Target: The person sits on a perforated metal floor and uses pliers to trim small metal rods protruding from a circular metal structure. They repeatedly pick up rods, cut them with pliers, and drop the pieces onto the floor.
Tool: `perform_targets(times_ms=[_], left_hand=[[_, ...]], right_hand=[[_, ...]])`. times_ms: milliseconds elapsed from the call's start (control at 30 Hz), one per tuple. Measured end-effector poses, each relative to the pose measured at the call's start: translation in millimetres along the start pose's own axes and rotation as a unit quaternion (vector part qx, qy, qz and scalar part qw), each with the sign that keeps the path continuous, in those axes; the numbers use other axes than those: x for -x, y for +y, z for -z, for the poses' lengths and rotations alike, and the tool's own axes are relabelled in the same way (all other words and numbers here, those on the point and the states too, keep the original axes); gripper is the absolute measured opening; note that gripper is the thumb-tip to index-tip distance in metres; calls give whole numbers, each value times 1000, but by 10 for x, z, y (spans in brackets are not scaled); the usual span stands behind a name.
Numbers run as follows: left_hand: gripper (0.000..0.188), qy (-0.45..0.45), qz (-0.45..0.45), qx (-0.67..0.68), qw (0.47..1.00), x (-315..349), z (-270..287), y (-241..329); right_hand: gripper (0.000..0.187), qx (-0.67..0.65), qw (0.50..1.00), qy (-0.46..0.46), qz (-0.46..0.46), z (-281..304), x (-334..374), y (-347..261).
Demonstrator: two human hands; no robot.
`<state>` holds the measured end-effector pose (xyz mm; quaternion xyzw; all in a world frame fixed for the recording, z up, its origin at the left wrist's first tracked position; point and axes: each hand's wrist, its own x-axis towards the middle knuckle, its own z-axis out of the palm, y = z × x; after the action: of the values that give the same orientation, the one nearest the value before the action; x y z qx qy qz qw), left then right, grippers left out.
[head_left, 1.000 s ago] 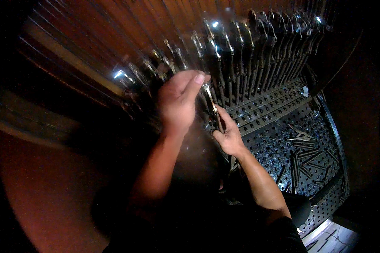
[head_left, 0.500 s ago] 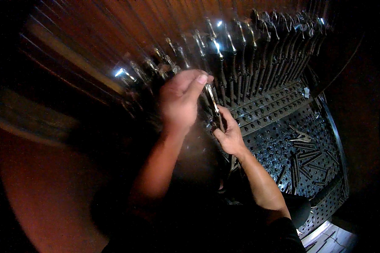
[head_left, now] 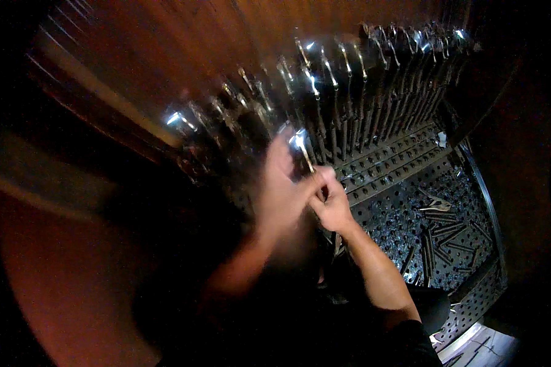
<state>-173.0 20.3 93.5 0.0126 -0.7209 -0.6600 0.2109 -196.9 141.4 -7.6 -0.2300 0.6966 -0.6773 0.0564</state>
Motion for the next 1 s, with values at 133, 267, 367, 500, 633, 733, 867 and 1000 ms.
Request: perform_targets(times_ms=[133,267,367,500,633,733,867,1000], left_hand=[[68,-18,103,-110,988,174,-105,-115],[53,-2,125,-149,981,144,-70,-174],[48,3,133,-183,974,103,-123,-106],[44,10,124,-189,974,111,-103,-213],[34,13,63,-192,979,142,-102,-272],[32,25,79,-220,972,121,-110,-219],[28,28,78,-237,968,108,-122,-225],[22,20,94,-117,988,27,-73,-272]], right_hand=[[44,-43,995,23,86,-74,-57,132],[36,-14,998,36,53,-34,8,-322],[38,-22,997,65,36,-61,59,-458],[47,-27,999,19,-4,-88,85,-352],[58,53,998,-5,30,-83,-10,-341],[60,31,999,-19,-10,-100,-70,-378],[62,-28,999,-4,-31,-186,-119,-147],[60,149,987,-38,-52,-122,-210,-308]])
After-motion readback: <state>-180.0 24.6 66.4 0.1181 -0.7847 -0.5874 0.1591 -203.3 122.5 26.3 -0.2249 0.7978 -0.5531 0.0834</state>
